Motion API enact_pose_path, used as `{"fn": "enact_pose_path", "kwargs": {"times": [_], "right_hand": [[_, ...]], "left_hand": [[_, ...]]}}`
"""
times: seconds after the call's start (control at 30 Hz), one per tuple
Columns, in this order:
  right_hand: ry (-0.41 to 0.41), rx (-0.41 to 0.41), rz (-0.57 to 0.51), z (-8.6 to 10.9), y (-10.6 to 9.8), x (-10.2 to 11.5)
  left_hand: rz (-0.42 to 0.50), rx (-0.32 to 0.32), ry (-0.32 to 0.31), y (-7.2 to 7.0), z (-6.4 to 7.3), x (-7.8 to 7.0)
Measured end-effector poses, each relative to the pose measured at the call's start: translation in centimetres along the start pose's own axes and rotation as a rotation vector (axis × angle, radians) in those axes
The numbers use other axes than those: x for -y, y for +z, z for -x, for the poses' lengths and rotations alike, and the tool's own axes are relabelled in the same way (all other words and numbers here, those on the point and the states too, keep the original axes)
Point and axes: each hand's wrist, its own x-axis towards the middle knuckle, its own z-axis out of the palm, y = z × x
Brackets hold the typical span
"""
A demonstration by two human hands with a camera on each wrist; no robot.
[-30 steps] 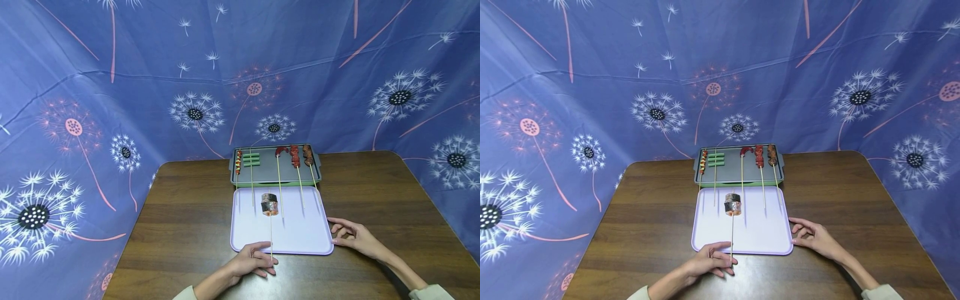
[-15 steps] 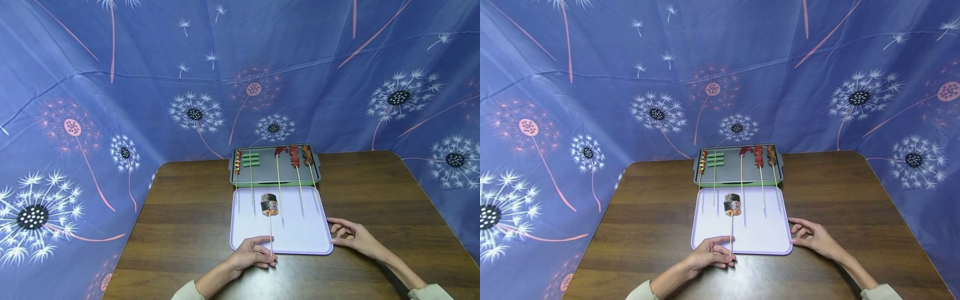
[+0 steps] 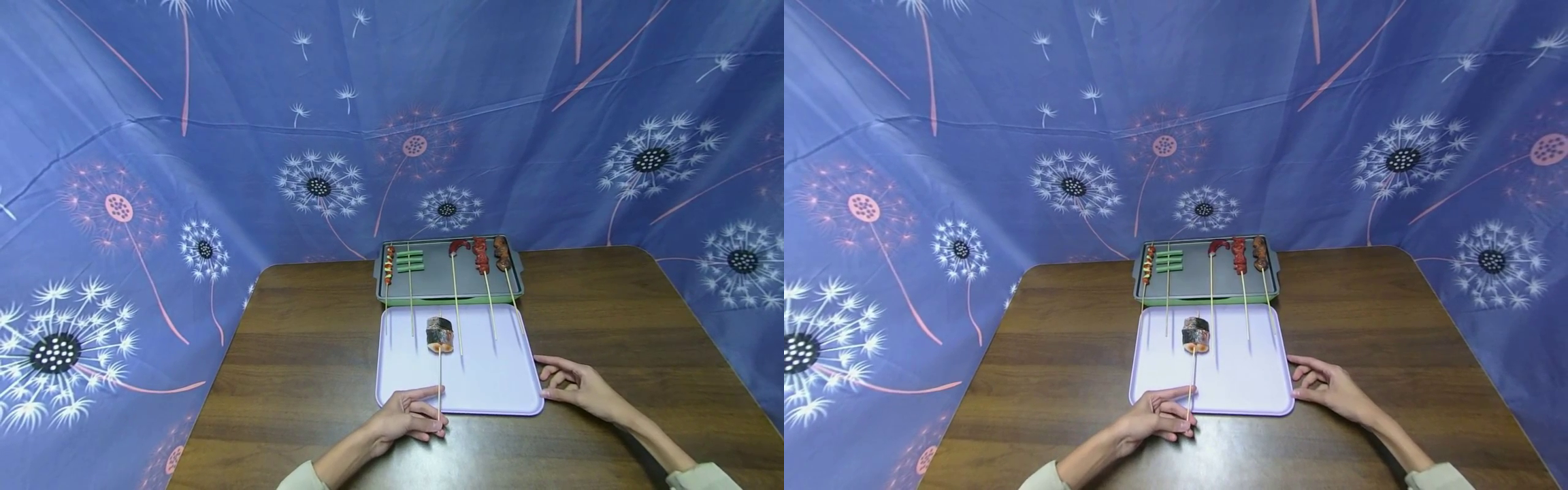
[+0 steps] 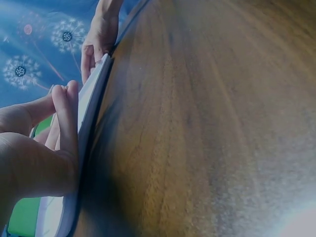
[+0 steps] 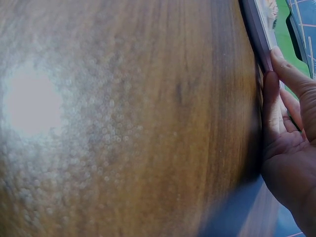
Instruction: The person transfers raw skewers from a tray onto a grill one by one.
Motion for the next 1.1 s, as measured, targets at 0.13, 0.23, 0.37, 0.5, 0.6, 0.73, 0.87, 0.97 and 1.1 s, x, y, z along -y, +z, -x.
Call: {"fn": "enact_pose_path", "kwargs": {"times": [0.13, 0.23, 0.37, 0.5, 0.6, 0.73, 0.87, 0.97, 1.1], "right_hand": [[0.007, 0.0, 0.0, 0.0, 0.0, 0.0], [0.015, -0.001, 0.0, 0.0, 0.0, 0.0], [0.02, -0.003, 0.004, 0.0, 0.0, 0.0], [0.011, 0.004, -0.005, 0.1, 0.0, 0.1], [0.004, 0.011, -0.013, 0.1, -0.1, 0.1], [0.013, 0.016, -0.01, 0.1, -0.1, 0.3], [0.022, 0.009, 0.002, 0.1, -0.1, 0.3], [0.023, 0.008, 0.0, 0.1, -0.1, 0.3], [0.018, 0.012, -0.006, 0.0, -0.1, 0.2]], "left_hand": [[-0.009, 0.021, 0.006, -0.1, 0.4, -0.2], [-0.022, 0.019, 0.014, -0.1, 0.8, -0.5], [-0.028, 0.027, 0.017, -0.1, 1.2, -1.0], [-0.026, 0.054, 0.015, 0.0, 1.7, -1.5], [-0.028, 0.063, 0.022, 0.1, 2.0, -1.9], [-0.05, 0.06, 0.036, 0.1, 2.2, -2.7], [-0.076, 0.057, 0.047, 0.2, 1.9, -3.6], [-0.089, 0.048, 0.05, 0.3, 1.5, -4.5], [-0.1, 0.027, 0.048, 0.3, 1.0, -5.7]]}}
